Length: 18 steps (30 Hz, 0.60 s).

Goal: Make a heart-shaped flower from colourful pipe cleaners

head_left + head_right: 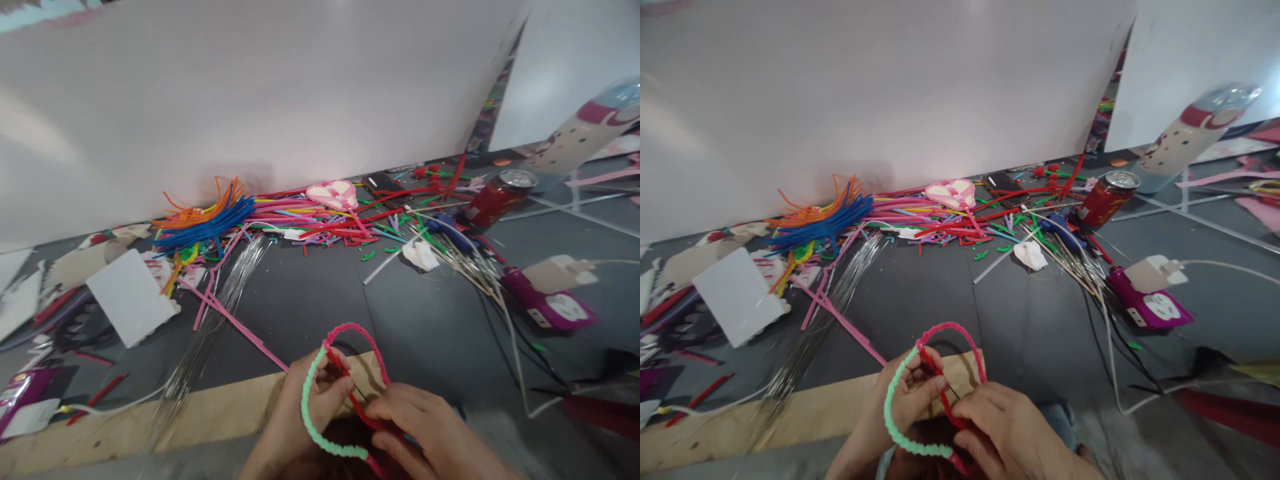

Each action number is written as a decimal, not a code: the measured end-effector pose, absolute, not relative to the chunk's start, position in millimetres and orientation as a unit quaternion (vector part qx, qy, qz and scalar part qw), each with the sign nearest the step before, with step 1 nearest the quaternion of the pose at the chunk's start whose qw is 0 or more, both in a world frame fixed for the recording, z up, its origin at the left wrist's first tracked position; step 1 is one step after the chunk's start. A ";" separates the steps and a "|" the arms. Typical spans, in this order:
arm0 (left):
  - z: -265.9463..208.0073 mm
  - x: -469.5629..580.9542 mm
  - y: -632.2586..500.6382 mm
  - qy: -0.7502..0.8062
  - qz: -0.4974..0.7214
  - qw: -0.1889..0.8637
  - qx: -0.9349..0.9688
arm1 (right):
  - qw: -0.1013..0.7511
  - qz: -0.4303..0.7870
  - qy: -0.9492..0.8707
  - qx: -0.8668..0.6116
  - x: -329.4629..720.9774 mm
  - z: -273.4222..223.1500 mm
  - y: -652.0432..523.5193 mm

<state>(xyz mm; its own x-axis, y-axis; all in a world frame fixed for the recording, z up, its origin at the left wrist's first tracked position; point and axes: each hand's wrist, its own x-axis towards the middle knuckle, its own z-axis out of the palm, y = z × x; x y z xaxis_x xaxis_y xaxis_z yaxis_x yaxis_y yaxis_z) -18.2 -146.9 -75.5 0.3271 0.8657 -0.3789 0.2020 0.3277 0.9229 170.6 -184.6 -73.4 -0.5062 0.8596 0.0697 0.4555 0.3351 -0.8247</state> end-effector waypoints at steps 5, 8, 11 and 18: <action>-74.6 -23.5 -144.0 0.565 0.272 0.567 0.534 | 0.220 0.379 -0.804 -0.403 173.8 -77.6 -181.9; -73.5 -25.8 -142.1 0.559 0.276 0.574 0.530 | 0.264 0.313 -0.829 -0.381 169.6 -83.6 -179.2; -72.1 -26.2 -141.3 0.551 0.276 0.585 0.527 | 0.339 0.202 -0.850 -0.348 164.8 -84.5 -173.9; -72.9 -27.3 -142.5 0.519 0.281 0.608 0.531 | 0.406 0.026 -0.868 -0.284 163.1 -72.0 -167.2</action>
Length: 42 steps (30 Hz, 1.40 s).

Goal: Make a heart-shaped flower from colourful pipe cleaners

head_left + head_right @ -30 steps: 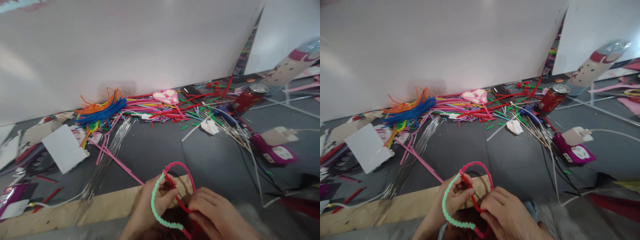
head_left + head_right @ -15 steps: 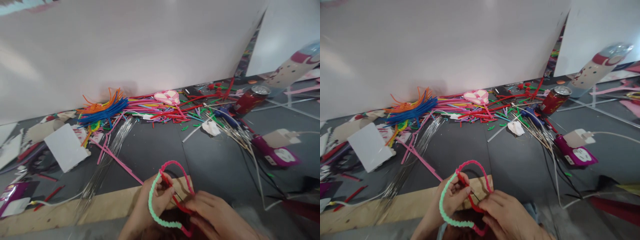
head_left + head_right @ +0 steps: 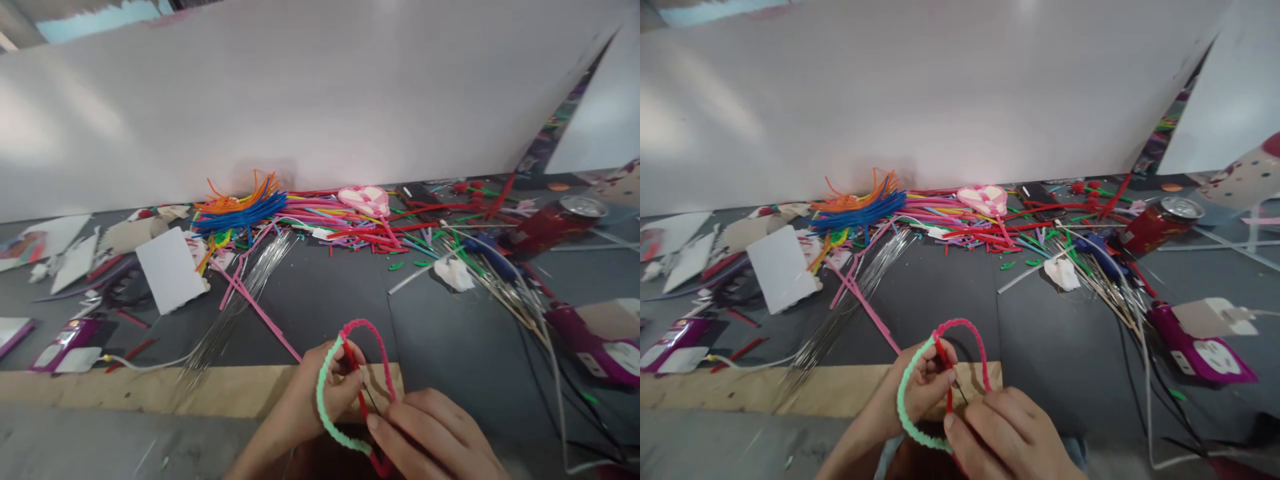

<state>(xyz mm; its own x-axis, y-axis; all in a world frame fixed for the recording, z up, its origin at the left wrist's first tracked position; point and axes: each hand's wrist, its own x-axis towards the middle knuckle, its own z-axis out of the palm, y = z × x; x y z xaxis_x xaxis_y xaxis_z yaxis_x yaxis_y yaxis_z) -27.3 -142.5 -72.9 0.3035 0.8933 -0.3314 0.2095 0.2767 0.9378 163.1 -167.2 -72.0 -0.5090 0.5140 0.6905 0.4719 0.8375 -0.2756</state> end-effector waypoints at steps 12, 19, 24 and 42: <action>-82.5 -34.3 -135.2 0.502 0.290 0.644 0.499 | 0.325 0.317 -0.795 -0.401 162.9 -77.6 -170.7; -74.2 -33.6 -135.9 0.490 0.262 0.638 0.533 | 0.197 0.464 -0.710 -0.492 155.9 -92.8 -168.3; -74.9 -29.9 -138.8 0.472 0.263 0.665 0.516 | 0.203 0.541 -0.660 -0.480 150.0 -87.2 -163.4; -53.7 -14.1 -136.6 0.469 0.321 0.562 0.600 | 0.242 0.787 -0.412 -0.389 149.6 -98.2 -153.9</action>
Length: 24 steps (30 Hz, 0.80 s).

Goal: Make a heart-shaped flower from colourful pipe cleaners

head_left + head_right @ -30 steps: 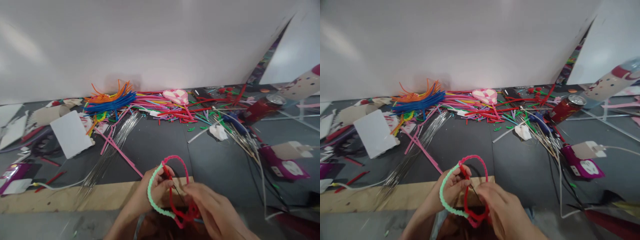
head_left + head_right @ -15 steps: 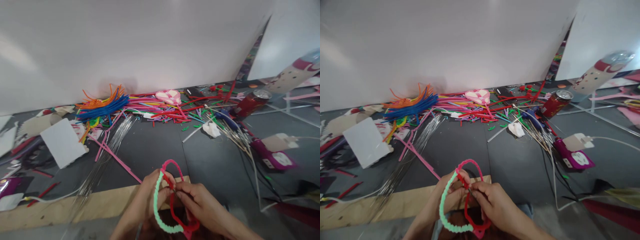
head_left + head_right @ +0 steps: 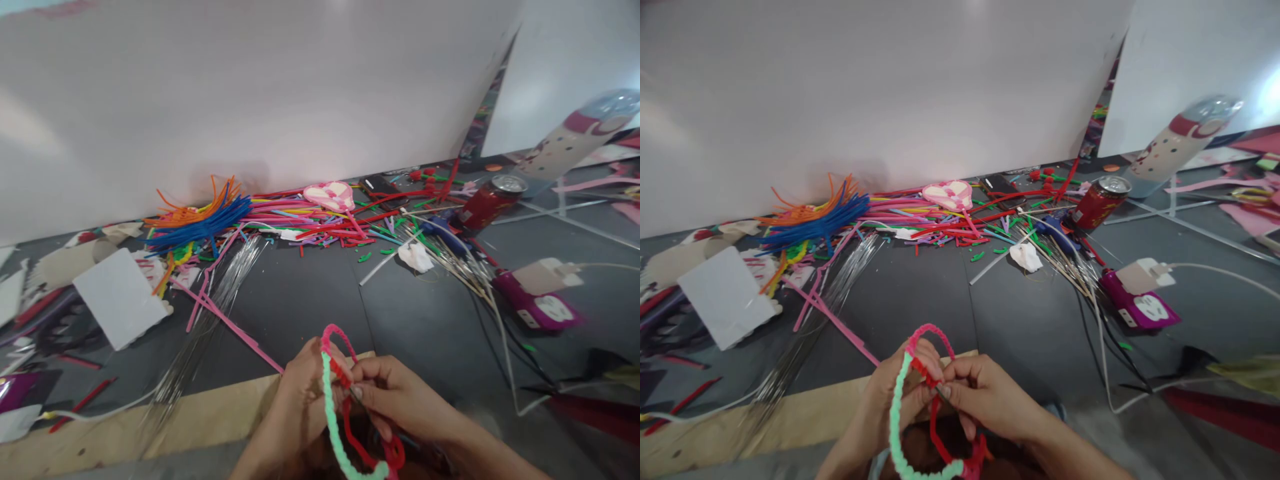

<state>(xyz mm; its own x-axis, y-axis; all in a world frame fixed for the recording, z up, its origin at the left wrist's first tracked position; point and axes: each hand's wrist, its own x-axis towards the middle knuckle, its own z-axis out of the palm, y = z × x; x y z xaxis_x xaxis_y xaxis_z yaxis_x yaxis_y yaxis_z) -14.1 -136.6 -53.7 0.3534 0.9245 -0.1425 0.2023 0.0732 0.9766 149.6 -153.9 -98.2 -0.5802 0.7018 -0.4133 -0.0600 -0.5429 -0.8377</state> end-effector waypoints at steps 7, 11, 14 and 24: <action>-67.1 -32.6 -138.6 0.442 0.304 0.518 0.667 | 0.248 0.717 -0.446 -0.475 142.9 -99.5 -158.7; -74.7 -32.6 -139.6 0.479 0.296 0.495 0.662 | 0.279 0.643 -0.489 -0.520 143.6 -96.4 -160.1; -77.3 -29.2 -140.0 0.498 0.283 0.484 0.661 | 0.306 0.574 -0.530 -0.545 145.5 -92.1 -159.3; -87.7 -29.7 -144.6 0.577 0.270 0.496 0.590 | 0.243 0.417 -0.730 -0.484 166.7 -67.0 -154.9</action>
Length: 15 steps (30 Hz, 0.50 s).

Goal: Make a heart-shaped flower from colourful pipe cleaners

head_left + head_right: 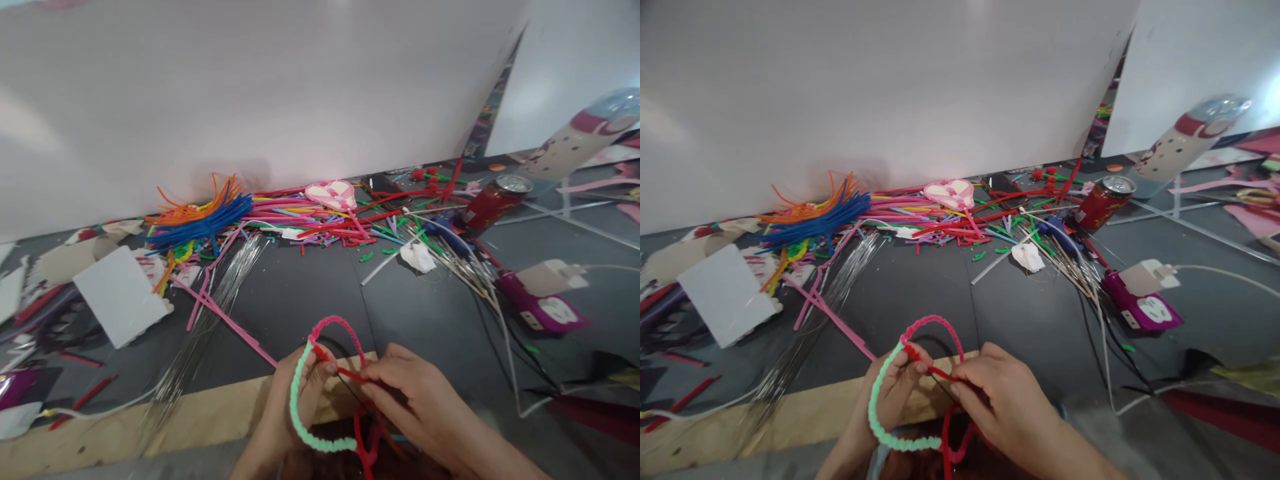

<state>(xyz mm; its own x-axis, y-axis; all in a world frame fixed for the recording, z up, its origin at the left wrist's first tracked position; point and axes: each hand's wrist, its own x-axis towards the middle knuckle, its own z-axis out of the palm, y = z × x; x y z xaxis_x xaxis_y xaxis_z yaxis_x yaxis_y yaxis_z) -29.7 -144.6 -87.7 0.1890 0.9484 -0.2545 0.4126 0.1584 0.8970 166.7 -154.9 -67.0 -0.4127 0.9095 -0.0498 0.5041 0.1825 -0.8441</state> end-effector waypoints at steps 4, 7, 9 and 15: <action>-85.8 -26.6 -143.9 0.567 0.265 0.553 0.550 | 0.262 0.475 -0.676 -0.499 168.3 -65.4 -157.5; -79.0 -24.8 -141.1 0.553 0.250 0.564 0.560 | 0.274 0.536 -0.618 -0.506 164.8 -67.3 -156.7; -77.6 -25.0 -140.2 0.549 0.248 0.561 0.568 | 0.276 0.542 -0.616 -0.501 164.7 -66.9 -154.6; -94.4 -29.7 -143.1 0.561 0.279 0.558 0.545 | 0.221 0.449 -0.713 -0.491 179.9 -57.5 -150.1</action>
<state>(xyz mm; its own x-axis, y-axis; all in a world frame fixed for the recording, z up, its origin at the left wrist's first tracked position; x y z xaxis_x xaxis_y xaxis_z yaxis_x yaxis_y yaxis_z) -29.7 -143.1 -94.4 0.2159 0.9222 -0.3208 0.3000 0.2500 0.9206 179.9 -150.1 -57.5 -0.4197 0.8988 -0.1266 0.5025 0.1139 -0.8571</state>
